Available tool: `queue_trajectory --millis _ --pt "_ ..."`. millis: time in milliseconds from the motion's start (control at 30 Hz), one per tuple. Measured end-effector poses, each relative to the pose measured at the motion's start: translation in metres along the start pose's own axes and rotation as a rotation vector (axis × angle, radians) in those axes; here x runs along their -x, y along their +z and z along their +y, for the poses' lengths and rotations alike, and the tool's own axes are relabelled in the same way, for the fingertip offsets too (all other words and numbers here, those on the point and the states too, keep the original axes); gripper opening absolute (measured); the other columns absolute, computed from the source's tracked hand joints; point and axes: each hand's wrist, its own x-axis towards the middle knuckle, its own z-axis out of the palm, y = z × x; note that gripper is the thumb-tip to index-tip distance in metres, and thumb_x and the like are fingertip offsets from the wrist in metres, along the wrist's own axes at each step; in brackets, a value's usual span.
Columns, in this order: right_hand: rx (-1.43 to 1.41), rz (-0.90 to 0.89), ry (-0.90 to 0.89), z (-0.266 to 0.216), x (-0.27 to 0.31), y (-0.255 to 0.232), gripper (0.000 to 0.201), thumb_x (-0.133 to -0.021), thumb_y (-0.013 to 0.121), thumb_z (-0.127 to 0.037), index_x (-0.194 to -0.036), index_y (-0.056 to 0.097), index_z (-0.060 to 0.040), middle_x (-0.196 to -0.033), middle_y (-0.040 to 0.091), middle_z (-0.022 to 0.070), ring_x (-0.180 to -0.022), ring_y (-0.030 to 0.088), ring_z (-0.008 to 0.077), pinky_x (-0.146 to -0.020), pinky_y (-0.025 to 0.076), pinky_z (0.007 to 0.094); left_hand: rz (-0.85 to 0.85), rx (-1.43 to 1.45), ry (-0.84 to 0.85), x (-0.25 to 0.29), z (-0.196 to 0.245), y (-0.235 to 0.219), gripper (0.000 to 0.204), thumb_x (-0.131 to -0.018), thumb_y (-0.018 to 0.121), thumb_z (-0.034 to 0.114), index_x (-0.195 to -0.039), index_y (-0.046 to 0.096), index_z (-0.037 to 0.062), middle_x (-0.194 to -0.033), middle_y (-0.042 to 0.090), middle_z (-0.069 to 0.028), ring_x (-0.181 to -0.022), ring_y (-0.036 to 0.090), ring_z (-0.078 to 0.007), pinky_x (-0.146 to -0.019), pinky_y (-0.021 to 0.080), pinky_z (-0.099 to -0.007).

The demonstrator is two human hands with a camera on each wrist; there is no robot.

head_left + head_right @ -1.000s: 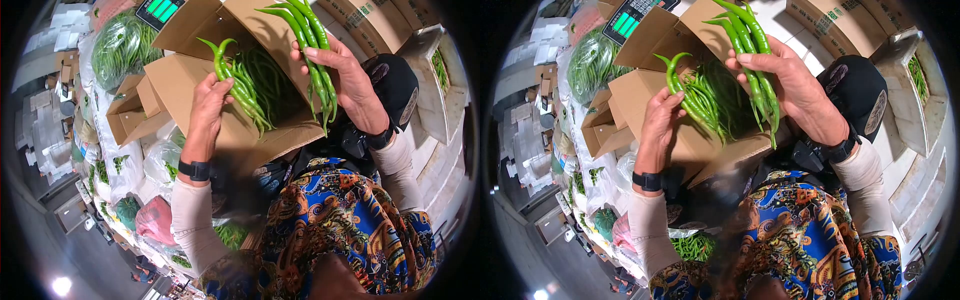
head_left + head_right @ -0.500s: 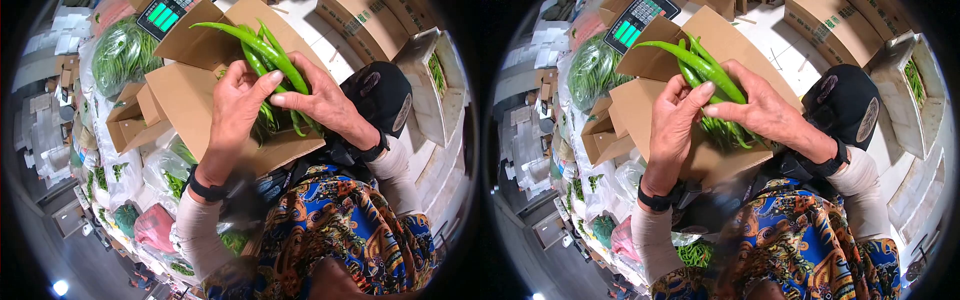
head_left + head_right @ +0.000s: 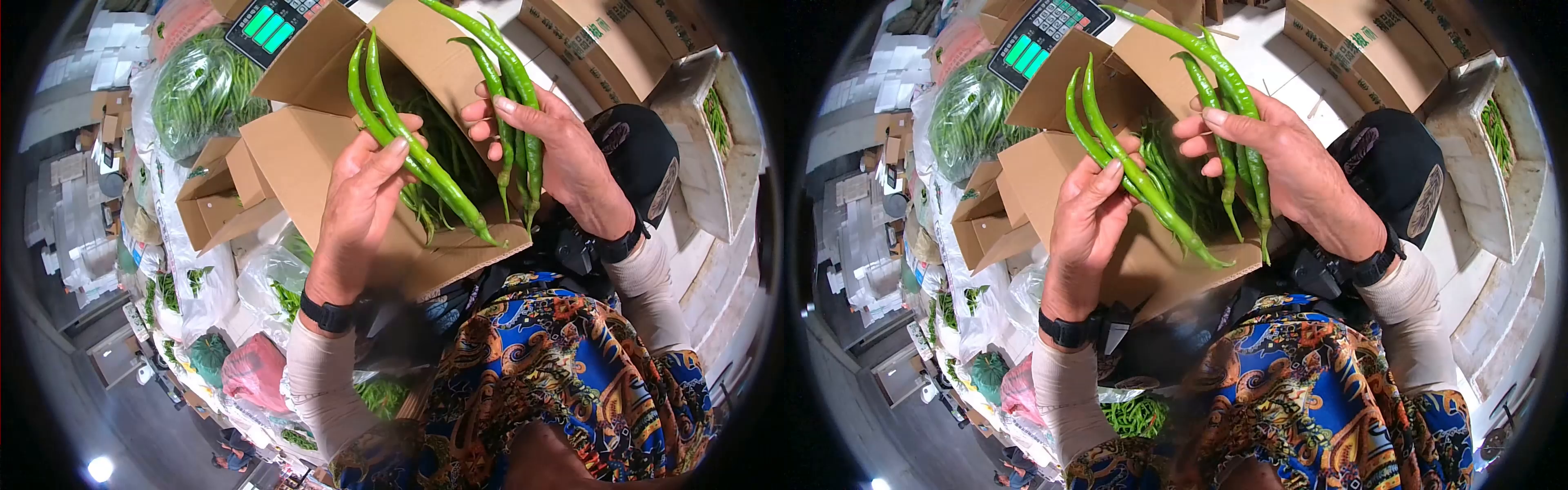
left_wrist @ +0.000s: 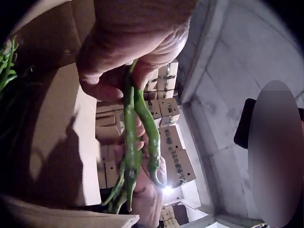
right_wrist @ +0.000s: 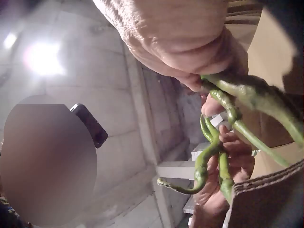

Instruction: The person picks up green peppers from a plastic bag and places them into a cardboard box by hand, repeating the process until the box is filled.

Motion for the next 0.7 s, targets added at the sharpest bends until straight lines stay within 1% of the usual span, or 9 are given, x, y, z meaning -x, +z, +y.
queue_trajectory --millis 100,200,233,367,500,567,600,667,700 --pt "-0.022 -0.036 0.01 -0.003 0.001 0.0 0.034 -0.093 0.056 -0.017 -0.12 0.05 0.0029 -0.103 0.064 0.0121 -0.088 0.063 0.0144 -0.073 0.052 0.0248 -0.019 0.008 0.014 0.0 0.002 0.001 0.034 -0.094 0.057 0.018 -0.122 0.054 0.0004 -0.101 0.062 -0.005 -0.09 0.057 -0.0114 -0.079 0.044 -0.0266" --pt "-0.031 -0.06 -0.007 -0.006 0.0 -0.003 0.035 -0.093 0.057 -0.017 -0.121 0.049 0.0037 -0.102 0.064 0.0118 -0.085 0.062 0.0126 -0.071 0.052 0.0238 -0.03 0.019 0.01 0.0 0.004 0.001 0.032 -0.092 0.06 0.016 -0.119 0.055 0.0004 -0.101 0.061 -0.0046 -0.091 0.057 -0.0119 -0.082 0.045 -0.0279" --pt "-0.038 -0.072 -0.009 -0.007 0.0 -0.003 0.036 -0.093 0.057 -0.017 -0.122 0.049 0.0038 -0.101 0.064 0.0115 -0.083 0.062 0.0117 -0.07 0.053 0.0234 -0.021 0.031 0.04 0.0 0.002 0.0 0.031 -0.09 0.062 0.014 -0.118 0.055 0.0006 -0.101 0.061 -0.0042 -0.091 0.057 -0.0119 -0.083 0.045 -0.0282" --pt "-0.025 -0.048 0.015 -0.004 0.0 -0.004 0.036 -0.093 0.058 -0.017 -0.121 0.05 0.0036 -0.1 0.064 0.0109 -0.08 0.061 0.0108 -0.07 0.052 0.0232 -0.027 0.059 0.071 0.002 0.001 -0.001 0.029 -0.087 0.066 0.009 -0.113 0.056 0.001 -0.101 0.061 -0.0035 -0.091 0.058 -0.0115 -0.086 0.046 -0.0291" --pt "-0.034 -0.044 0.007 -0.004 0.0 -0.004 0.035 -0.092 0.058 -0.017 -0.119 0.05 0.0029 -0.099 0.064 0.0099 -0.08 0.061 0.0101 -0.069 0.052 0.0227 -0.028 0.053 0.096 0.002 0.002 -0.001 0.028 -0.087 0.066 0.009 -0.113 0.057 0.0005 -0.101 0.061 -0.0036 -0.09 0.058 -0.0114 -0.085 0.046 -0.0281" --pt "-0.038 -0.04 0.016 -0.006 0.0 -0.006 0.034 -0.092 0.058 -0.017 -0.119 0.05 0.0027 -0.099 0.064 0.0098 -0.08 0.061 0.0101 -0.07 0.053 0.0226 0.031 0.008 0.075 0.0 0.004 -0.005 0.026 -0.087 0.066 0.009 -0.11 0.059 0.0008 -0.095 0.063 -0.0018 -0.085 0.058 -0.0096 -0.079 0.046 -0.0261" --pt "-0.05 -0.06 -0.012 -0.006 -0.002 -0.009 0.033 -0.092 0.058 -0.016 -0.118 0.051 0.0026 -0.099 0.064 0.0098 -0.081 0.061 0.0103 -0.07 0.053 0.023 0.034 0.011 0.069 -0.002 0.005 -0.009 0.026 -0.087 0.066 0.009 -0.11 0.059 0.0008 -0.095 0.063 -0.0018 -0.085 0.058 -0.0096 -0.079 0.046 -0.0261" --pt "-0.076 -0.083 -0.045 -0.011 -0.001 -0.013 0.032 -0.092 0.058 -0.014 -0.118 0.051 0.0026 -0.1 0.064 0.01 -0.082 0.062 0.0107 -0.071 0.054 0.0234 0.159 -0.237 0.041 -0.007 0.008 -0.021 0.024 -0.086 0.067 0.012 -0.108 0.062 0.0027 -0.087 0.064 0.0006 -0.077 0.057 -0.0071 -0.071 0.044 -0.0223" --pt "-0.046 -0.045 -0.095 -0.013 -0.003 -0.013 0.031 -0.091 0.058 -0.014 -0.117 0.053 0.0026 -0.101 0.065 0.0102 -0.082 0.062 0.0108 -0.071 0.054 0.0231 0.167 -0.233 0.033 -0.011 0.007 -0.03 0.024 -0.086 0.067 0.012 -0.108 0.062 0.0027 -0.087 0.064 0.0006 -0.077 0.057 -0.0071 -0.071 0.044 -0.0223"
